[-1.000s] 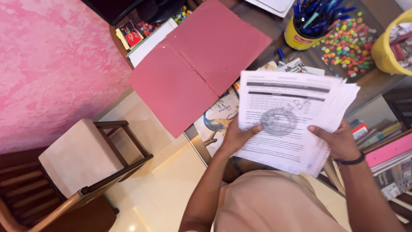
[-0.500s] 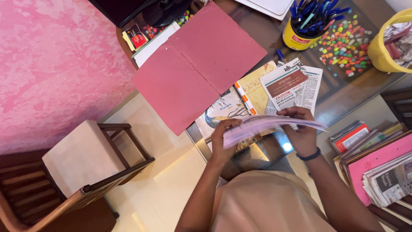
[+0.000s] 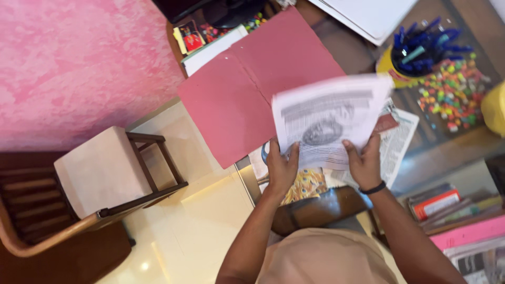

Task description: The person organizes a cluttered desk by stacking papers, notebooks, and newspapers, then places a laptop into a carrying case. They also move a pen holder and arrange items on a nearby chair.

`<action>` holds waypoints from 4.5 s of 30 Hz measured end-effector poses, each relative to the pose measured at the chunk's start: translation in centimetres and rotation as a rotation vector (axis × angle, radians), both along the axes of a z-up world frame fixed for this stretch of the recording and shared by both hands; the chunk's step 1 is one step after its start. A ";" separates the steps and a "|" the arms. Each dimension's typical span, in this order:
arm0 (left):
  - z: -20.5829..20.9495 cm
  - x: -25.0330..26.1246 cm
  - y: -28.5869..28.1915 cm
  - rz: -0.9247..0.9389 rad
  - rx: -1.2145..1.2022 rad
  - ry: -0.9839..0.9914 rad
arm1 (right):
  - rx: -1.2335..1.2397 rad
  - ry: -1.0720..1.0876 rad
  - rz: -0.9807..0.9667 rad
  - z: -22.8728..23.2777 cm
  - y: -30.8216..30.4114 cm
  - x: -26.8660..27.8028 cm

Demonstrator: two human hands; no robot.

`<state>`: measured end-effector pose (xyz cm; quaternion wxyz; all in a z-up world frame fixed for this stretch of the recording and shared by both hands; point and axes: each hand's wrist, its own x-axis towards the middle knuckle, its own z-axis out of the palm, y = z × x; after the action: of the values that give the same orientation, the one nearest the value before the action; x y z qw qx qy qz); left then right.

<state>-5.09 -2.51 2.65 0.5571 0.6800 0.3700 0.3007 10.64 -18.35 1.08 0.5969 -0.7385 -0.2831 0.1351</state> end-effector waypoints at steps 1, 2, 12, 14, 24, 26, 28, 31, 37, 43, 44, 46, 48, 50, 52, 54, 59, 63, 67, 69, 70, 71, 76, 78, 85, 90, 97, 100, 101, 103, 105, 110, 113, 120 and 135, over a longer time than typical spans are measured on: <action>0.3 1.3 1.3 0.044 0.008 0.014 | -0.049 -0.051 -0.019 0.3 1.4 1.6; 0.4 2.9 2.7 0.077 0.019 -0.013 | -0.107 -0.082 0.008 0.5 3.1 3.7; -3.9 14.6 16.5 0.277 -0.175 0.382 | -0.480 -0.300 0.292 -4.6 23.1 19.9; -4.5 15.0 16.9 0.264 -0.185 0.526 | -0.524 -0.340 0.367 -5.9 24.2 20.1; -9.6 17.6 13.9 0.240 0.439 0.793 | -0.720 -0.650 0.197 -7.0 22.3 20.2; -9.8 17.8 13.7 0.217 0.446 0.816 | -0.701 -0.600 0.183 -7.6 22.8 21.0; -9.0 17.8 13.5 0.177 0.437 0.858 | -0.670 -0.263 0.221 -7.7 23.5 22.9; -5.9 17.9 12.6 0.092 0.401 0.872 | -0.669 0.180 0.323 -6.4 23.5 24.0; 2.5 18.5 4.5 -0.176 0.288 0.674 | -0.447 0.420 0.388 -0.9 23.1 22.4; 4.4 16.9 0.9 0.032 0.312 0.207 | -0.336 0.066 0.441 9.9 20.5 19.7; 4.5 15.8 0.1 0.085 0.272 0.114 | -0.309 -0.004 0.469 11.2 20.2 18.4; 4.2 13.6 -0.8 0.184 0.054 0.020 | -0.225 -0.026 0.570 12.3 20.5 14.9; 2.7 11.9 -1.0 0.265 -0.297 0.015 | -0.196 -0.125 0.627 11.5 21.8 11.0; -0.3 10.4 -0.3 0.346 -0.399 0.054 | -0.310 -0.196 0.615 8.9 24.0 6.6; -3.9 9.2 0.4 0.397 -0.392 0.085 | -0.486 -0.137 0.608 5.9 25.0 3.8; -6.7 8.3 0.7 0.407 -0.279 0.109 | -0.533 -0.100 0.613 2.8 24.9 2.6; -7.5 6.3 2.0 0.327 -0.267 0.161 | -0.338 -0.084 0.602 -2.5 21.5 4.5; -6.3 6.2 3.8 0.100 -0.305 0.362 | -0.328 -0.054 0.468 -3.9 17.4 7.1; -3.2 5.2 6.5 0.174 0.026 0.428 | -0.395 -0.307 0.218 -4.4 11.6 10.9; -1.5 5.0 7.6 0.323 0.266 0.477 | -0.476 -0.463 0.098 -4.9 9.3 12.2; -1.0 5.7 8.1 0.244 0.309 0.480 | -0.520 -0.518 0.044 -5.0 8.3 12.6; -1.0 6.5 8.5 0.166 0.352 0.482 | -0.564 -0.572 -0.010 -5.3 7.6 13.1; -5.3 10.5 6.9 -0.149 0.471 0.728 | -0.438 -0.183 -0.072 -7.6 7.7 13.9; -7.1 10.7 5.3 -0.117 0.603 0.800 | -0.241 0.151 -0.131 -9.1 8.5 14.6; -8.1 10.3 5.0 -0.091 0.570 0.746 | -0.063 0.411 -0.059 -12.6 7.4 16.7; -7.3 9.6 5.8 -0.082 0.417 0.640 | 0.040 0.272 0.105 -9.5 7.2 14.1; -1.1 7.0 9.3 0.160 0.171 0.333 | 0.244 0.582 0.167 -0.8 7.1 13.5; 1.0 5.0 11.9 0.128 -0.241 0.081 | 0.241 0.695 0.286 1.8 10.2 13.3; 1.0 4.1 12.6 0.125 -0.349 0.047 | 0.211 0.713 0.323 2.0 11.5 13.6; 0.3 2.1 13.9 0.198 -0.423 -0.041 | 0.101 0.655 0.333 0.3 15.6 13.2; -1.1 -0.1 16.2 0.340 -0.330 0.035 | 0.019 0.520 0.382 -3.0 20.8 12.2; -6.5 -3.2 21.3 0.521 -0.060 0.502 | -0.201 -0.033 0.414 -10.1 30.4 7.7; -9.8 -3.7 21.5 0.532 0.029 0.662 | -0.479 -0.450 0.299 -10.8 29.1 6.5; -11.9 -2.3 22.6 0.473 0.003 0.603 | -0.365 -0.299 0.254 -12.2 27.8 5.9; -2.9 -7.1 3.0 0.200 0.066 0.560 | -0.469 -0.452 0.408 -1.6 9.3 -4.5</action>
<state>-12.23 0.52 -0.26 0.3786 0.7144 0.5645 0.1664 6.11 -9.08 -0.48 0.2953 -0.7947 -0.5099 0.1460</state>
